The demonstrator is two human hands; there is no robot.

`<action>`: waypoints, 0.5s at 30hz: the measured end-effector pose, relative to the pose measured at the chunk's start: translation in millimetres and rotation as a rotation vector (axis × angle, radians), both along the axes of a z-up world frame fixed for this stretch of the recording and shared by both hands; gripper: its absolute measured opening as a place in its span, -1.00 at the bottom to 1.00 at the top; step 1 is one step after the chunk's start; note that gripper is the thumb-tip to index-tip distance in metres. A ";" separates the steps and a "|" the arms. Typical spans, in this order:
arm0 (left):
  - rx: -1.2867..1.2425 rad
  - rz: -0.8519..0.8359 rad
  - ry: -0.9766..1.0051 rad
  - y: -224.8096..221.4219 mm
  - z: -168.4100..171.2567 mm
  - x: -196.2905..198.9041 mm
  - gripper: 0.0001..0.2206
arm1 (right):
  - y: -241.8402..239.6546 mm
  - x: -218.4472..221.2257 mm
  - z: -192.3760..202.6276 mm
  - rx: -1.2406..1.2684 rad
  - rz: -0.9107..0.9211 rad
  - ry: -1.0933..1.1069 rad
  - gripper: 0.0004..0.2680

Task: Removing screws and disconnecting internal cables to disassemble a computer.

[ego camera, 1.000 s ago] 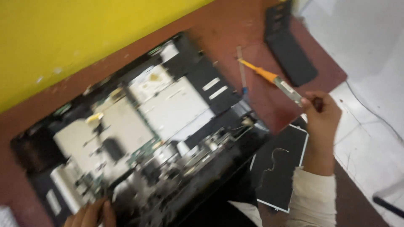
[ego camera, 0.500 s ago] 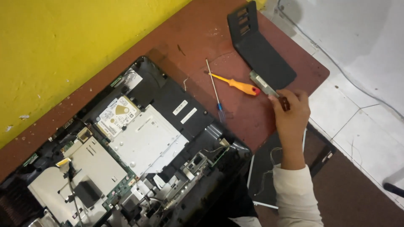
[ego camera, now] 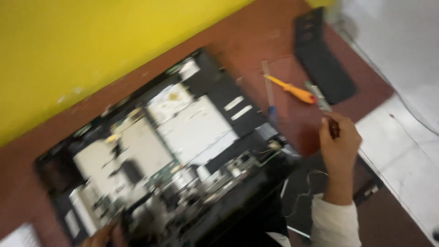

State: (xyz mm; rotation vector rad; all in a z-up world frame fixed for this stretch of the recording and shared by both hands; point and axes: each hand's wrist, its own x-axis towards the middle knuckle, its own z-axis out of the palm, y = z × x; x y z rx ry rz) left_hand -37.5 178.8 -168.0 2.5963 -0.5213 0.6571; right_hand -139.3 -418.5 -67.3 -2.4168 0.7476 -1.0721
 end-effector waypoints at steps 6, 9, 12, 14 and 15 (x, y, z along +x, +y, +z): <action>0.217 0.180 0.042 -68.0 149.4 -32.5 -0.77 | 56.9 -3.1 39.9 -0.022 0.225 0.224 -0.81; 0.108 0.237 0.129 -64.0 176.5 -45.3 -0.82 | 70.8 -5.6 53.5 -0.073 0.257 0.310 -0.82; -0.002 0.263 0.180 -53.0 177.4 -54.9 -0.83 | 100.2 3.4 65.8 -0.131 0.297 0.386 -0.80; -0.050 0.273 0.195 -48.1 170.9 -61.3 -0.82 | 133.2 11.6 78.0 -0.109 0.351 0.399 -0.78; -0.057 0.264 0.194 -47.7 167.2 -62.7 -0.81 | 151.1 17.8 86.1 -0.017 0.419 0.451 -0.75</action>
